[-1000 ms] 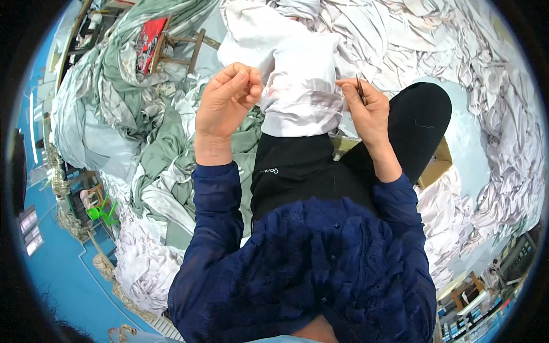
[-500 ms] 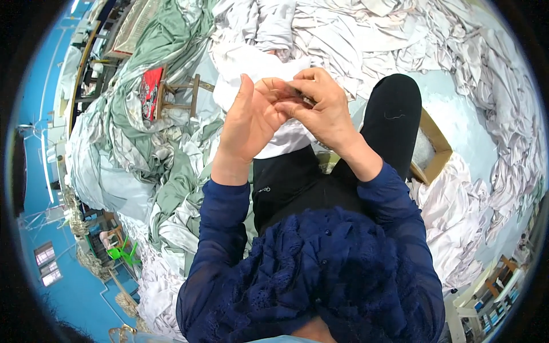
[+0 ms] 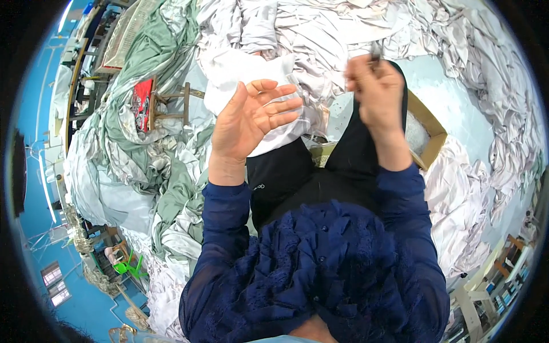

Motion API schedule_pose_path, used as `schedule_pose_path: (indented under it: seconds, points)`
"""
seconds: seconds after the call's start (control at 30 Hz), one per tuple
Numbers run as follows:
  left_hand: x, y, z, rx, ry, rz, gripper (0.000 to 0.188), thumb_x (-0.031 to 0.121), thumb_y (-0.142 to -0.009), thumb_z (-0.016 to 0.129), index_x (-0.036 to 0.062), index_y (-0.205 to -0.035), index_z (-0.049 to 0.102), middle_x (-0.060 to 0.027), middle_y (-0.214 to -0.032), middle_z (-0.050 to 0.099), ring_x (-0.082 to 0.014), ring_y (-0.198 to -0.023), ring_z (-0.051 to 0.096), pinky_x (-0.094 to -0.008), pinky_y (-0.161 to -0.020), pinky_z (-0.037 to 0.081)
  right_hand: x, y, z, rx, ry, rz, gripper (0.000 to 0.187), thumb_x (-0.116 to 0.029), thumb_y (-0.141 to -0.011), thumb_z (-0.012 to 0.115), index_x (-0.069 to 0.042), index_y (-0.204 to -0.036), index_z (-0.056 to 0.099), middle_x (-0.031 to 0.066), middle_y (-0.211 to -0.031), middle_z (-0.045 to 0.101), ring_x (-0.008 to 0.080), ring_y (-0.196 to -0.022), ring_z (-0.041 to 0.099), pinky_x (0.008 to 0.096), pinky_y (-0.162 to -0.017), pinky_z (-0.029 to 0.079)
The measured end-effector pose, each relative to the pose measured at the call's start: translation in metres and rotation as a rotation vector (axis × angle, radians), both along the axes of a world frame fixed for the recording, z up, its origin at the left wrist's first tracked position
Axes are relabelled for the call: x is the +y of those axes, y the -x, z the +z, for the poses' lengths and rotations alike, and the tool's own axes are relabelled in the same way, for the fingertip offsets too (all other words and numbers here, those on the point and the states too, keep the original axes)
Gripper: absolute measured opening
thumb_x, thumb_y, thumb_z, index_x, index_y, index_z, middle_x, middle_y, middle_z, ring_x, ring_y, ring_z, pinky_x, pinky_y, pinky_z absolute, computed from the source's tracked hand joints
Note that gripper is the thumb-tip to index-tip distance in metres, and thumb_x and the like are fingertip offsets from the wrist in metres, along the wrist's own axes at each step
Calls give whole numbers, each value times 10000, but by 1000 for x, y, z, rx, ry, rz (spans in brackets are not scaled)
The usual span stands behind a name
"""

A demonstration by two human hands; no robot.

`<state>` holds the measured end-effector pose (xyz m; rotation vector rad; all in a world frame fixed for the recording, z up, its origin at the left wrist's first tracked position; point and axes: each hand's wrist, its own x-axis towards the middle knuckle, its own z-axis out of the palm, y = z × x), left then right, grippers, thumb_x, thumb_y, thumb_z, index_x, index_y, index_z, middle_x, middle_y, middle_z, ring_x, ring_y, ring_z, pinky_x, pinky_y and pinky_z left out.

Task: Trimming loose threads and excess material from large pieces of fabric using thread snips.

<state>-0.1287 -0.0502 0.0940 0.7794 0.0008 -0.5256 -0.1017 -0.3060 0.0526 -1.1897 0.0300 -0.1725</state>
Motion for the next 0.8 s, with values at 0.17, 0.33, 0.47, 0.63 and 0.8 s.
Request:
schedule_pose_path:
  seconds: [0.17,0.33,0.47,0.63,0.8]
  points:
    - [31,7,-1,-72,-87,60,370,309,-1031,504,-23,-1186,548,-257,-1224,601,-392,-1093,644,-456,-890,568,-129,5,1,10,108,-439,116,-153,-976,630,-43,-977,669,14,-809,638,31,-598,509,143,-469,317]
    - [70,9,-26,-138,-501,191,229,176,-962,634,-2,-1104,610,-186,-1153,655,-245,-918,678,-353,-761,558,-294,51,-54,253,585,-534,271,-230,-958,652,-18,-1125,671,49,-908,681,58,-665,567,172,-555,416]
    - [59,21,-48,-494,-1218,276,240,141,-816,756,36,-1004,652,-128,-1070,659,-239,-870,614,-358,-760,491,-332,95,-85,530,1688,-669,470,-375,-926,649,-115,-1315,612,98,-1000,695,134,-743,640,276,-679,507]
    - [31,23,-51,-899,-1839,275,313,136,-697,791,67,-970,653,-91,-1040,618,-313,-1030,540,-410,-835,441,-222,85,-45,216,1112,-824,413,-193,-955,649,-75,-1345,583,78,-1021,694,102,-840,641,245,-757,514]
    - [44,17,-62,-809,-1631,223,188,98,-746,766,56,-887,649,-79,-869,609,-266,-845,573,-363,-733,453,-73,60,-25,1,815,-234,267,-46,-969,594,-40,-1229,656,51,-955,686,69,-757,606,206,-714,489]
